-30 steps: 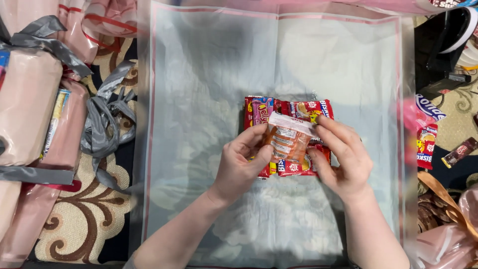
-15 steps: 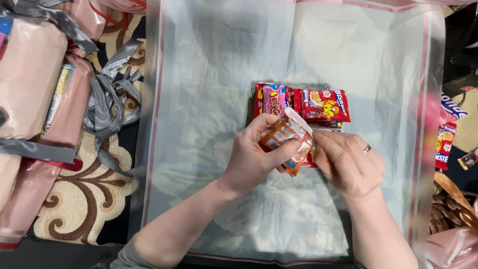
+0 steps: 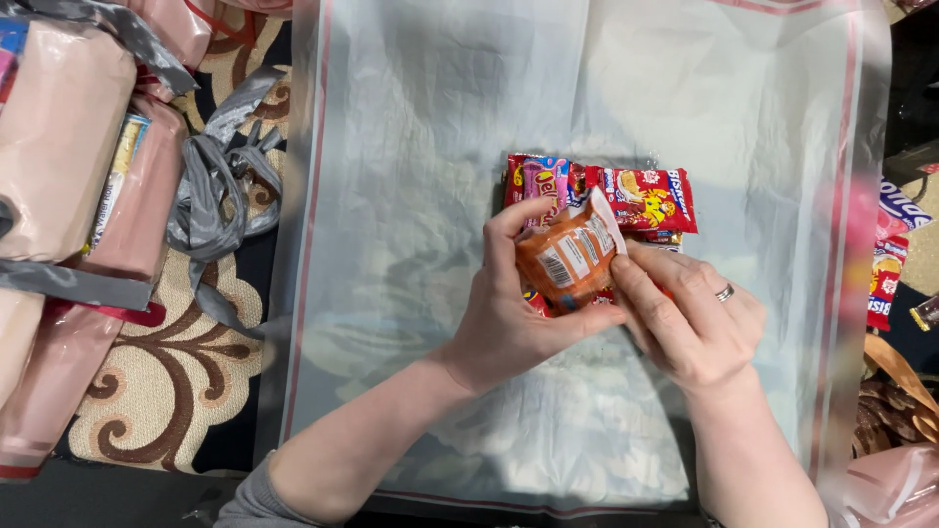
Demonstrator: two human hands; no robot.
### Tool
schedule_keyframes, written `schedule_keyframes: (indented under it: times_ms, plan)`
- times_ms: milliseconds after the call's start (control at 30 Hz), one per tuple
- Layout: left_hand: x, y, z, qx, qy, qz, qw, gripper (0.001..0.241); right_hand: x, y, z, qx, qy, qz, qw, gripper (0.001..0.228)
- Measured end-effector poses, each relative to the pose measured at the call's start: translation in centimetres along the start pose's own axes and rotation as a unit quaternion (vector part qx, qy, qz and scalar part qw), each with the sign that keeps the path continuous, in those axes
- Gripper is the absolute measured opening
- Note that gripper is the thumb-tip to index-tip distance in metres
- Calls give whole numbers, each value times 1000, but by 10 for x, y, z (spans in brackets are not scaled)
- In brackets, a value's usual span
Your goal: The person arranges snacks into a floral-themed gift box by placing several snack packages and candy bars onto a sheet of paper.
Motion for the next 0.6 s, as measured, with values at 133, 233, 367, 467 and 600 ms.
schedule_keyframes:
  times_ms: [133,233,367,467,600]
  plan:
    - [-7,1,2,-26,-30,-105,994,76,-3,-2,-1,-11,4,0,1000,20]
    - [-11,-1,3,-66,-38,-115,990,86,-4,-3,-1,-14,-9,-5,1000,15]
    - [-7,-6,4,-93,-146,-107,979,76,-1,-5,7,-13,-47,-37,998,16]
    - [-5,-8,6,-110,-171,-75,976,69,6,-8,16,-25,-86,-68,994,9]
    - [-5,-6,4,-116,-144,-36,982,62,7,-6,22,-14,-99,-71,992,4]
Point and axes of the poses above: each hand's wrist, its own z-axis away from the middle knuckle, its own y-axis out of the back of the hand, x = y × z, the point moved 9 cm from there along -z, towards the middle knuckle, and after that the axes turned 12 degrees about z, right-handed, at the moved point
